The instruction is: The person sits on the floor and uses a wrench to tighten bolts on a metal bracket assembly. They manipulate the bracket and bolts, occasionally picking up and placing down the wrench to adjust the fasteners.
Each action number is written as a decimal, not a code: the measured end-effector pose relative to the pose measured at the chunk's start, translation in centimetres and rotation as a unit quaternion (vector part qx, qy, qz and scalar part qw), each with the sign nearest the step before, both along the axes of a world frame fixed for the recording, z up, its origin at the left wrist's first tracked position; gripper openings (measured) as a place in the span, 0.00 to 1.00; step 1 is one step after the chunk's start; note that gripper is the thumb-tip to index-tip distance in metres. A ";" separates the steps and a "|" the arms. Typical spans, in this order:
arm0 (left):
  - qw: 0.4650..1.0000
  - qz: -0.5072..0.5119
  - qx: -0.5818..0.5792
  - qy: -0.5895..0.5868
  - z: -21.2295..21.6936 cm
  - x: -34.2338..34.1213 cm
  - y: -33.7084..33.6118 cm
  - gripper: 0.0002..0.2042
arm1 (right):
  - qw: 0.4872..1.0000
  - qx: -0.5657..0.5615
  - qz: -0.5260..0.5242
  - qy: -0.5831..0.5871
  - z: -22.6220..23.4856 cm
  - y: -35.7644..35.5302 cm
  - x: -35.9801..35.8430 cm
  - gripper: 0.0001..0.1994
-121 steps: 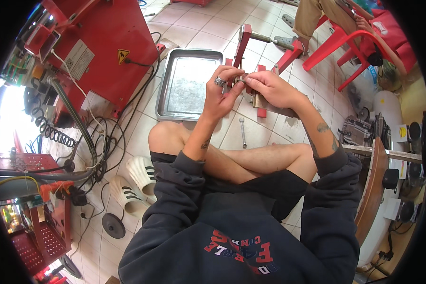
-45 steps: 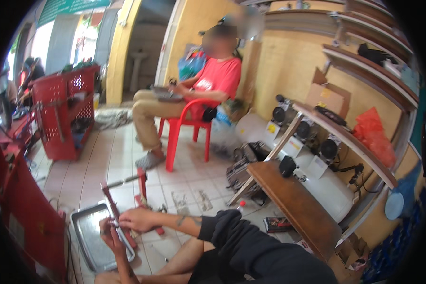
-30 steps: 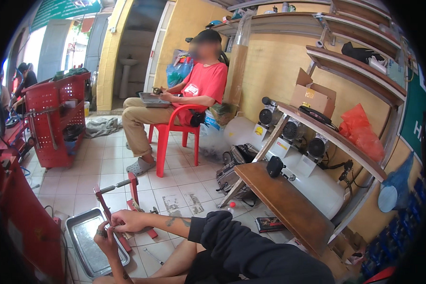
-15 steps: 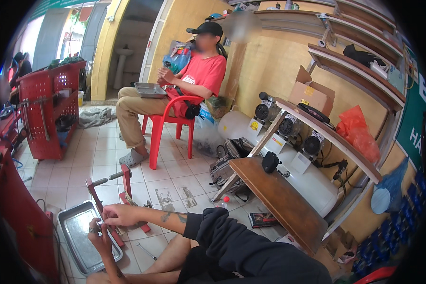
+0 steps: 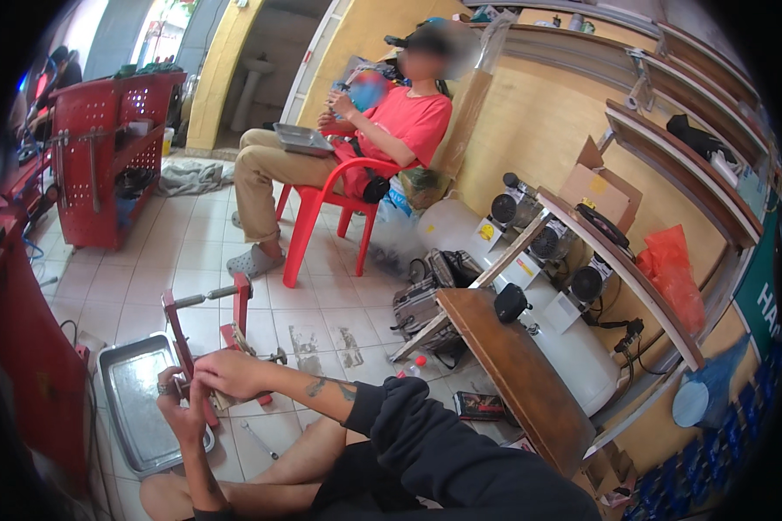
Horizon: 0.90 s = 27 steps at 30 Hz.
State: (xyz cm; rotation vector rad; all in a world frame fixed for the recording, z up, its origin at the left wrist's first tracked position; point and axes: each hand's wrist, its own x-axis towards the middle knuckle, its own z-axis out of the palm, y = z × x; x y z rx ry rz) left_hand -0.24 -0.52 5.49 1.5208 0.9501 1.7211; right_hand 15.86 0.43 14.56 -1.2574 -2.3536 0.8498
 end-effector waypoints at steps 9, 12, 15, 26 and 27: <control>0.988 -0.131 -0.083 -0.019 -3.2 -1.2 1.5 0.11 | 0.990 -0.052 0.038 0.125 -1.5 1.8 -0.1 0.14; 0.996 -0.003 0.088 -0.021 -4.4 -1.9 2.4 0.08 | 0.967 -0.152 0.032 0.200 0.9 -0.2 -3.7 0.15; 0.994 0.043 -0.066 0.069 0.3 -0.3 0.2 0.22 | 0.971 -0.166 -0.065 0.157 -0.7 -0.3 0.3 0.04; 0.985 -0.128 0.079 -0.084 0.4 -1.9 -0.2 0.11 | 0.987 -0.133 0.037 0.086 0.3 1.0 -0.7 0.08; 0.980 -0.155 0.070 -0.106 0.4 -1.9 0.0 0.11 | 0.984 -0.146 0.030 0.097 0.4 1.0 -0.8 0.07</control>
